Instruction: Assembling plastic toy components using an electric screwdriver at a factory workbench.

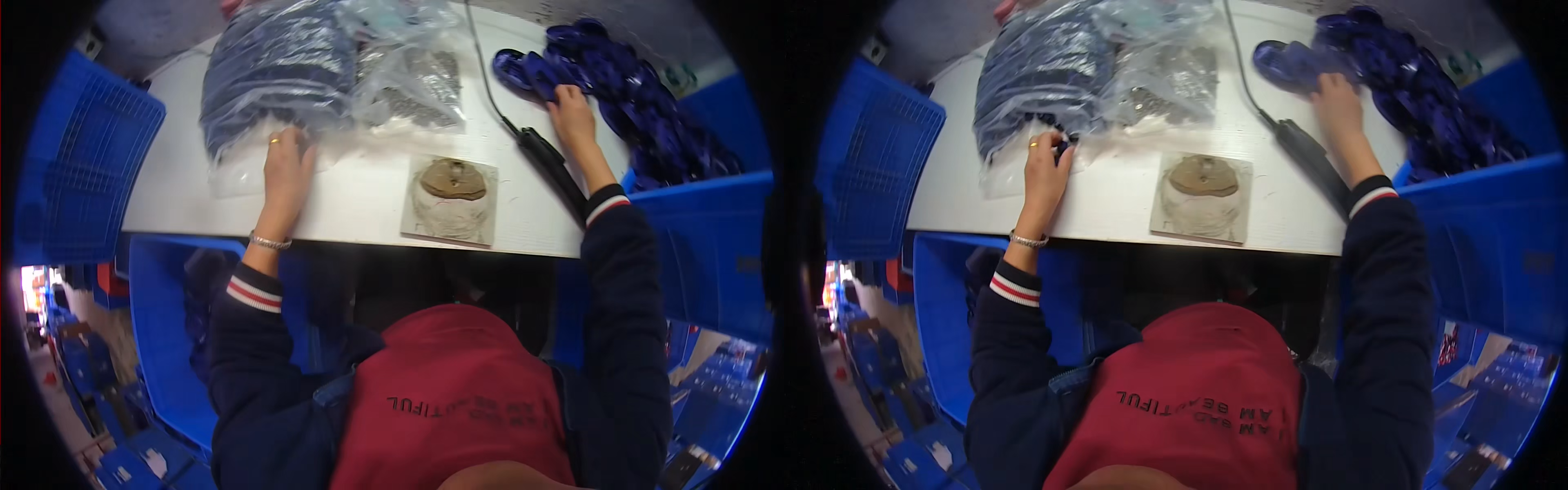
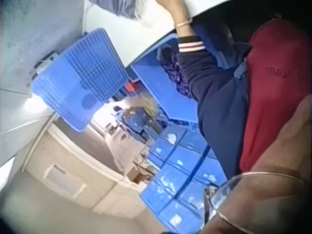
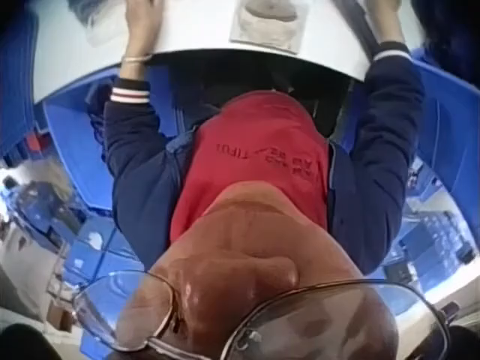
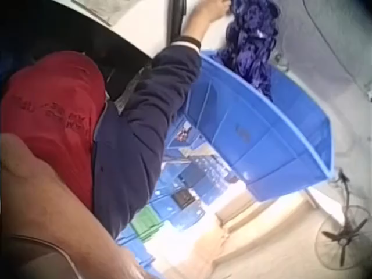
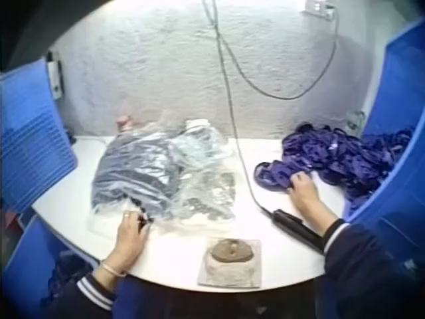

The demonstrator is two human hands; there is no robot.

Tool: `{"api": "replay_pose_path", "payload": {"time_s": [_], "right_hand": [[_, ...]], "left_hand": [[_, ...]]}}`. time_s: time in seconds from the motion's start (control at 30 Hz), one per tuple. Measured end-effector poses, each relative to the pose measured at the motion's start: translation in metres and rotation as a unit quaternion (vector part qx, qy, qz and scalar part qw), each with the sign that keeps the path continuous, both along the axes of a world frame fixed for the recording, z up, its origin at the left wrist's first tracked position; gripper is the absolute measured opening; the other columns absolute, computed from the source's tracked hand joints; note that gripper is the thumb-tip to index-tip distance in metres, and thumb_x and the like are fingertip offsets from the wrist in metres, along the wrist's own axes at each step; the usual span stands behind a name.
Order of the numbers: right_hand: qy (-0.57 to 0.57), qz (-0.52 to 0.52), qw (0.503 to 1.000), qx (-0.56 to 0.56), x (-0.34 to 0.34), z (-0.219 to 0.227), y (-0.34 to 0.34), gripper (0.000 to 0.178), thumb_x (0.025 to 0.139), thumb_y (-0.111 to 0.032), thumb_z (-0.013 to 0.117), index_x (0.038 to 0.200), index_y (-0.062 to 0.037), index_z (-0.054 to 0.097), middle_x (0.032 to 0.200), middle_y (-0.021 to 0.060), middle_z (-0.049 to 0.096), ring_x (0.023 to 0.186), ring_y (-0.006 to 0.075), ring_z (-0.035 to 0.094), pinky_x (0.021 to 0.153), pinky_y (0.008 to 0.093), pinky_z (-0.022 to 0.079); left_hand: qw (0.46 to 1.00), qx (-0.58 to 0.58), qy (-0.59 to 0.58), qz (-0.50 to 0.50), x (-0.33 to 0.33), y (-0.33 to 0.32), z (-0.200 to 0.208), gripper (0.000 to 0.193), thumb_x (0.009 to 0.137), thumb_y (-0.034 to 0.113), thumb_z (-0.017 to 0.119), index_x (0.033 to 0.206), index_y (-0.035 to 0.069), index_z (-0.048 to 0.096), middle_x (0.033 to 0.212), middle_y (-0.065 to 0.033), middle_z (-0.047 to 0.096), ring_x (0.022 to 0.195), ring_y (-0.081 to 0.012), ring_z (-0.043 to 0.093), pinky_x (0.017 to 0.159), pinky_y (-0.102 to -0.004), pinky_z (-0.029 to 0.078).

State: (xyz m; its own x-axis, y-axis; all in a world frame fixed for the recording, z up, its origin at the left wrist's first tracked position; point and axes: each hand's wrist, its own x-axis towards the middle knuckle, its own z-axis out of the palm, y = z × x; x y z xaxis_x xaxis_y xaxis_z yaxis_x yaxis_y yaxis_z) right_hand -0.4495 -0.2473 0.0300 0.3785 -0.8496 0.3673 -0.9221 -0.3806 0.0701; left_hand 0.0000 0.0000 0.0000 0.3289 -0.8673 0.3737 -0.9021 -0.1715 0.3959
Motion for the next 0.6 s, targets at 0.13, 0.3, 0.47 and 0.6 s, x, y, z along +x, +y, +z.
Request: {"api": "replay_pose_path", "payload": {"time_s": [0.13,0.3,0.47,0.6], "right_hand": [[-0.053,0.054,0.995,-0.061,0.024,-0.012,0.005,0.037,0.079,-0.019,0.066,0.113,-0.0072,0.056,0.117,0.0153,0.056,0.103,0.0327,0.058,0.085,0.0453,0.048],[0.018,0.012,1.000,-0.002,-0.001,-0.003,-0.014,0.042,0.076,-0.016,0.065,0.116,-0.0069,0.056,0.115,0.0157,0.057,0.103,0.0316,0.058,0.085,0.0470,0.047],[-0.024,0.069,0.994,-0.079,0.026,0.008,-0.007,0.043,0.075,-0.022,0.070,0.115,-0.0117,0.057,0.103,0.0121,0.062,0.096,0.0335,0.061,0.082,0.0439,0.049],[-0.036,0.044,0.992,-0.111,0.012,0.010,-0.018,0.036,0.075,-0.025,0.070,0.107,-0.0114,0.062,0.099,0.0109,0.062,0.085,0.0297,0.064,0.074,0.0428,0.052]], "left_hand": [[0.996,-0.074,0.034,-0.031,0.027,0.001,0.019,0.030,0.080,0.011,0.069,0.106,0.002,0.057,0.098,-0.0149,0.062,0.085,-0.0291,0.062,0.076,-0.0374,0.049],[0.997,-0.059,0.037,-0.029,0.022,-0.004,0.003,0.024,0.080,0.008,0.068,0.102,0.001,0.061,0.094,-0.0152,0.063,0.083,-0.0276,0.064,0.074,-0.0360,0.050],[0.997,-0.065,0.043,0.010,0.035,-0.007,-0.004,0.025,0.079,0.004,0.065,0.104,0.002,0.062,0.097,-0.0143,0.064,0.083,-0.0251,0.065,0.075,-0.0339,0.050],[0.992,-0.079,0.098,0.017,0.041,-0.017,0.000,0.027,0.081,0.003,0.063,0.108,0.003,0.061,0.100,-0.0117,0.064,0.086,-0.0211,0.065,0.077,-0.0305,0.050]]}}
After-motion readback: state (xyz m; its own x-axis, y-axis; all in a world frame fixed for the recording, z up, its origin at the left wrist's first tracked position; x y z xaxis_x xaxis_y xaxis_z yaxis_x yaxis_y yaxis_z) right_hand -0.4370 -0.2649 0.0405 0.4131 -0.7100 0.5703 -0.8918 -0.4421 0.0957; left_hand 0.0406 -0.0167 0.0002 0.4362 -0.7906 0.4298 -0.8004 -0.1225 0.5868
